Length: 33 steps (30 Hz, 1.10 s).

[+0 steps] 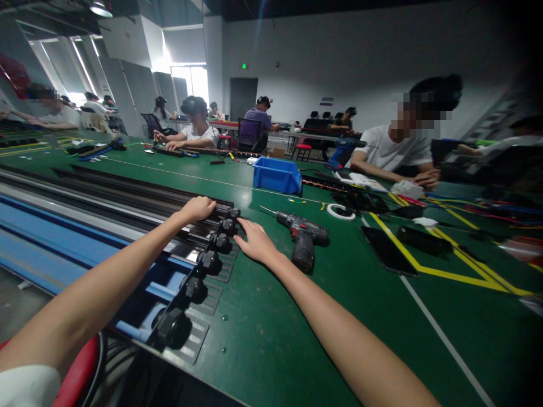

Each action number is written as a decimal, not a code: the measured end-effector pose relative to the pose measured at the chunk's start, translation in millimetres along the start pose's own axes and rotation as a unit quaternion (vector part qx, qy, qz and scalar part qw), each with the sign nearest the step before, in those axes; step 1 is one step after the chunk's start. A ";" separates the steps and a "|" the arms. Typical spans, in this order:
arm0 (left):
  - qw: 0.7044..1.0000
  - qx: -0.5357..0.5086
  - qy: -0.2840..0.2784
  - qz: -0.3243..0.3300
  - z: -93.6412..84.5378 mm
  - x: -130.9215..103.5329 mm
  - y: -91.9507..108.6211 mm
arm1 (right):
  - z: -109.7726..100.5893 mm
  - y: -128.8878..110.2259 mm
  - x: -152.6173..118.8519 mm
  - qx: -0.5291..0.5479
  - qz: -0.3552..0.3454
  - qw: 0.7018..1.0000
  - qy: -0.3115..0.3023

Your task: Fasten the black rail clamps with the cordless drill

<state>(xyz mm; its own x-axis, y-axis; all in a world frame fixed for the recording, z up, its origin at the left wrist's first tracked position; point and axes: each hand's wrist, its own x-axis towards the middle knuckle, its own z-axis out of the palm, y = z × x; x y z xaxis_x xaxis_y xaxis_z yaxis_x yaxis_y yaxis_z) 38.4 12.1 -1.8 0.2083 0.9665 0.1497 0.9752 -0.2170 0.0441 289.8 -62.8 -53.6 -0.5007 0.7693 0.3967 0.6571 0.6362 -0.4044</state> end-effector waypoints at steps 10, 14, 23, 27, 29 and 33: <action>1.000 0.002 -0.004 -0.001 -1.9 -1.6 1.2 | -13.8 -13.6 2.1 0.016 -0.013 0.998 0.055; 1.000 -0.010 -0.003 -0.003 -0.7 -0.7 0.4 | -47.9 -53.7 -6.2 0.060 -0.049 0.993 0.088; 0.999 -0.026 -0.007 -0.036 0.1 -0.6 0.4 | -61.1 -98.6 -125.7 0.041 -0.195 0.971 -0.130; 0.999 -0.029 -0.008 -0.039 -3.3 -3.5 3.2 | -52.9 -84.2 -141.2 -0.012 -0.236 0.963 -0.128; 0.999 -0.020 -0.008 -0.036 -5.2 -4.9 4.9 | -52.0 -81.1 -139.4 -0.019 -0.256 0.957 -0.133; 0.999 -0.008 -0.010 -0.032 -7.3 -6.9 7.2 | -52.9 -82.9 -136.7 -0.032 -0.273 0.948 -0.159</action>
<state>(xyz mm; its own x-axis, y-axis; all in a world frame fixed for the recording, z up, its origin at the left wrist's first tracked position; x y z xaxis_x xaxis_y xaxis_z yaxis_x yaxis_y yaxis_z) 43.5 2.9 4.7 0.1479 0.9809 0.1263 0.9851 -0.1574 0.0693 333.6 -223.8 -30.7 -0.9142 0.3110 0.2599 0.2783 0.9478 -0.1554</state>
